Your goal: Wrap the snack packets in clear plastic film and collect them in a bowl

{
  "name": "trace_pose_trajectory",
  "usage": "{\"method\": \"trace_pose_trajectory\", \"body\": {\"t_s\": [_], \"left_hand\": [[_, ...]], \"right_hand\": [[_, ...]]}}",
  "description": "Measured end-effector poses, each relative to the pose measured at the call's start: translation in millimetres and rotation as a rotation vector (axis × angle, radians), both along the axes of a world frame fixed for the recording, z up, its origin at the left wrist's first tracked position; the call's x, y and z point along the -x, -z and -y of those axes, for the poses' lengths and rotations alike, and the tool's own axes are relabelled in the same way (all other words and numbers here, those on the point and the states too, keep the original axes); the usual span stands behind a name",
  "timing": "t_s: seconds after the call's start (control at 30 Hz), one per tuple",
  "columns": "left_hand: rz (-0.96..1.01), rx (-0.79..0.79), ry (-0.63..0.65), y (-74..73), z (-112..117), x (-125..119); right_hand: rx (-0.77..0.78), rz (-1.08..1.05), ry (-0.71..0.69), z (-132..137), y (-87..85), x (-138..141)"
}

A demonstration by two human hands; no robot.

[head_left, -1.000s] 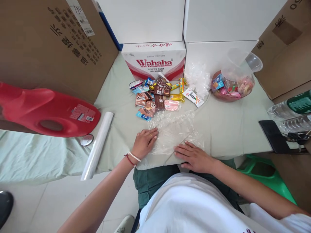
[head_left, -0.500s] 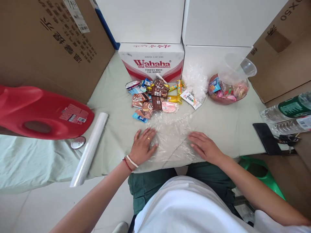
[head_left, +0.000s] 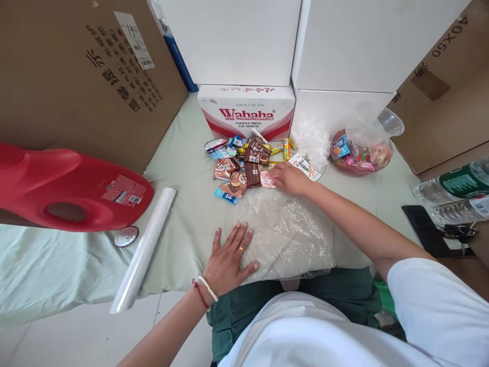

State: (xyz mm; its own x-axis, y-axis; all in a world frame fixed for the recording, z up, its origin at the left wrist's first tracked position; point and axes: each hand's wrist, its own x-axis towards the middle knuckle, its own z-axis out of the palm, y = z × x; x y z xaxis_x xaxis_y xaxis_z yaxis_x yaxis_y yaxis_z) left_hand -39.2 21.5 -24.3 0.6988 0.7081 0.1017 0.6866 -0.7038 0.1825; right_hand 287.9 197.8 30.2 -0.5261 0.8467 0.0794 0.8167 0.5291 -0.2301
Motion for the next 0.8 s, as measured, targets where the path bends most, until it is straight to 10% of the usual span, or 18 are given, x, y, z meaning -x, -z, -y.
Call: {"method": "trace_pose_trajectory", "body": {"t_s": [0.13, 0.4, 0.8], "left_hand": [[0.008, -0.001, -0.003, -0.5, 1, 2], [0.023, 0.030, -0.001, -2.0, 2, 0], [0.033, 0.030, -0.020, 0.0, 1, 0]], "right_hand": [[0.000, 0.007, -0.142, 0, 22.2, -5], [0.066, 0.023, 0.013, 17, 34.2, -46], [0.187, -0.276, 0.424, 21, -6.2, -64]]}}
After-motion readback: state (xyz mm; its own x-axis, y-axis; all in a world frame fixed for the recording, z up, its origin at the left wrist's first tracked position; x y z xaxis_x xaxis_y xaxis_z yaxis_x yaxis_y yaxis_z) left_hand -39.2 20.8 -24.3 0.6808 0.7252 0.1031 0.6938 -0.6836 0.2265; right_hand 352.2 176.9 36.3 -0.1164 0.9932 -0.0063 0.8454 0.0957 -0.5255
